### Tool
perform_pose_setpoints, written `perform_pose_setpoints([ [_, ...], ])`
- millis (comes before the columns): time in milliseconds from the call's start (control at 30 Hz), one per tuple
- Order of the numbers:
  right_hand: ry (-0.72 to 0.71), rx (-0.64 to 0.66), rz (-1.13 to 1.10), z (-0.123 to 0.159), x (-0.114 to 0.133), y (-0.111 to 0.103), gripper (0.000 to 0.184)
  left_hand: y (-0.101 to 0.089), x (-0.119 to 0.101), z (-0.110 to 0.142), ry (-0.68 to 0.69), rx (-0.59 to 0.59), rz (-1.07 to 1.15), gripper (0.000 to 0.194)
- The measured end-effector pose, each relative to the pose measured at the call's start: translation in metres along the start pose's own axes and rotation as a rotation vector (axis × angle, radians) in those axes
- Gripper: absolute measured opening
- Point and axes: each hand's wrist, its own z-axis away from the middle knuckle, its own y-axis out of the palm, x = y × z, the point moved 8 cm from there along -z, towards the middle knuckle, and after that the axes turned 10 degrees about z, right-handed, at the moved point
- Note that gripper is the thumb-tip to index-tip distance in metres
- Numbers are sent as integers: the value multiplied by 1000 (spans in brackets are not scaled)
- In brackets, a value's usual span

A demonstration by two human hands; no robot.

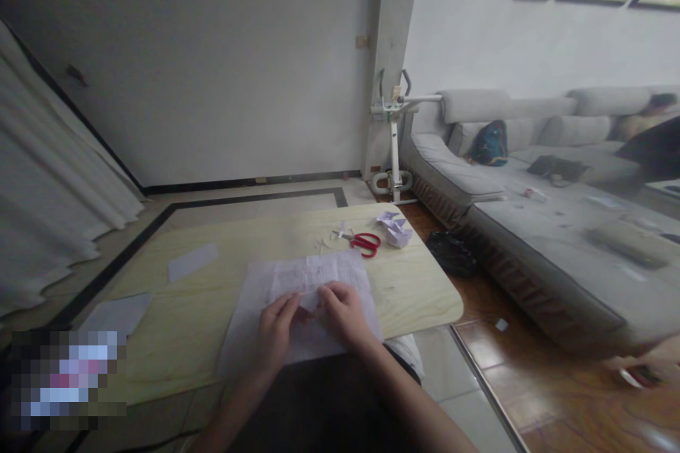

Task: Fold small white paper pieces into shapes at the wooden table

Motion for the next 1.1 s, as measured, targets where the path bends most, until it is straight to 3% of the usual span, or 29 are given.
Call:
perform_pose_setpoints([
  [433,-12,-6,59,1,5,-1,23,2,9,0,-45,9,86,35],
  [767,23,-64,29,-3,-2,-7,22,2,-1,1,2,-2,17,29],
  [967,24,25,13,1,0,1,17,-7,-5,-1,39,-105,-3,28],
  [1100,-85,70,103,4,13,4,11,-8,-4,-1,52,-105,-9,27],
])
